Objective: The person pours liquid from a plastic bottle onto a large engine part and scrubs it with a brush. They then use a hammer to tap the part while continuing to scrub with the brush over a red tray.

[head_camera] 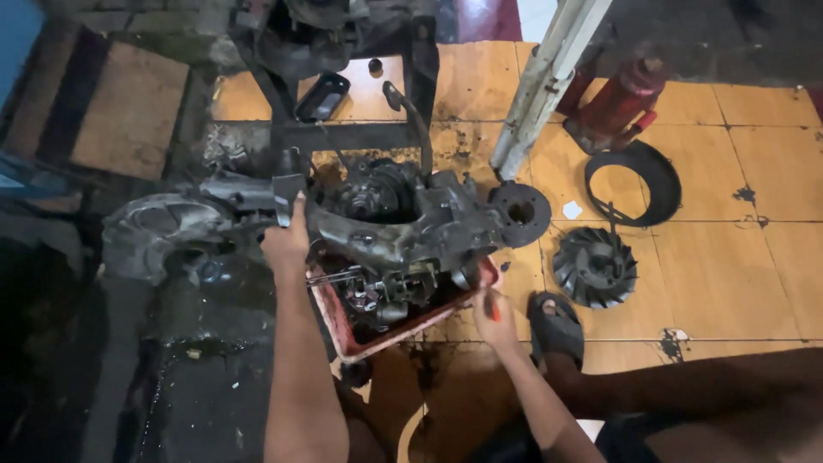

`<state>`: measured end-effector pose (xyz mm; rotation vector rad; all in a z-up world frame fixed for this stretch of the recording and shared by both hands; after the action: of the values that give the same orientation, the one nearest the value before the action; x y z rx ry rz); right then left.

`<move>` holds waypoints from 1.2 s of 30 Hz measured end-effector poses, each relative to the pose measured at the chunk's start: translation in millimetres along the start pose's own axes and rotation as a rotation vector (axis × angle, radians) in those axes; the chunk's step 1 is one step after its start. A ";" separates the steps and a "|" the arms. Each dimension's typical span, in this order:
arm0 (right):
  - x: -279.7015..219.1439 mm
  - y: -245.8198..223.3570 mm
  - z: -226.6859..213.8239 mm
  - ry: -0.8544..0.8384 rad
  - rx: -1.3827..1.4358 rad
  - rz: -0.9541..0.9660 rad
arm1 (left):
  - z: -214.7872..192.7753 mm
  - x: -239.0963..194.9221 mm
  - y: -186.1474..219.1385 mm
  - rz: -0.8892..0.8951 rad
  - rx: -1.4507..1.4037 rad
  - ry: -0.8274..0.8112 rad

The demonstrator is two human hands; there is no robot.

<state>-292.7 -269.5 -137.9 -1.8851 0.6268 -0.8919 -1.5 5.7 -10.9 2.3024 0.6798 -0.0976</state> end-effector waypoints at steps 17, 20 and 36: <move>14.1 33.7 26.8 -0.313 -0.351 0.373 | 3.4 7.2 -0.7 -0.022 0.023 -0.005; 24.8 9.4 19.2 0.069 -0.008 0.533 | 4.3 6.0 -3.5 -0.011 -0.004 -0.015; 29.7 -109.7 13.4 0.060 0.585 0.844 | -3.6 1.5 2.8 -0.026 -0.008 -0.019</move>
<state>-258.1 -235.8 -34.3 -0.9257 0.9664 -0.4844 0.7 7.1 -6.9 2.2825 0.6998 -0.1287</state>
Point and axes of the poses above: each hand's wrist, its own x-axis towards the middle knuckle, its own z-axis out of the palm, y = z × x, the point moved 1 cm from there along x, towards the middle knuckle, and after that the axes turned 12 degrees about y, right-handed, at the moved point
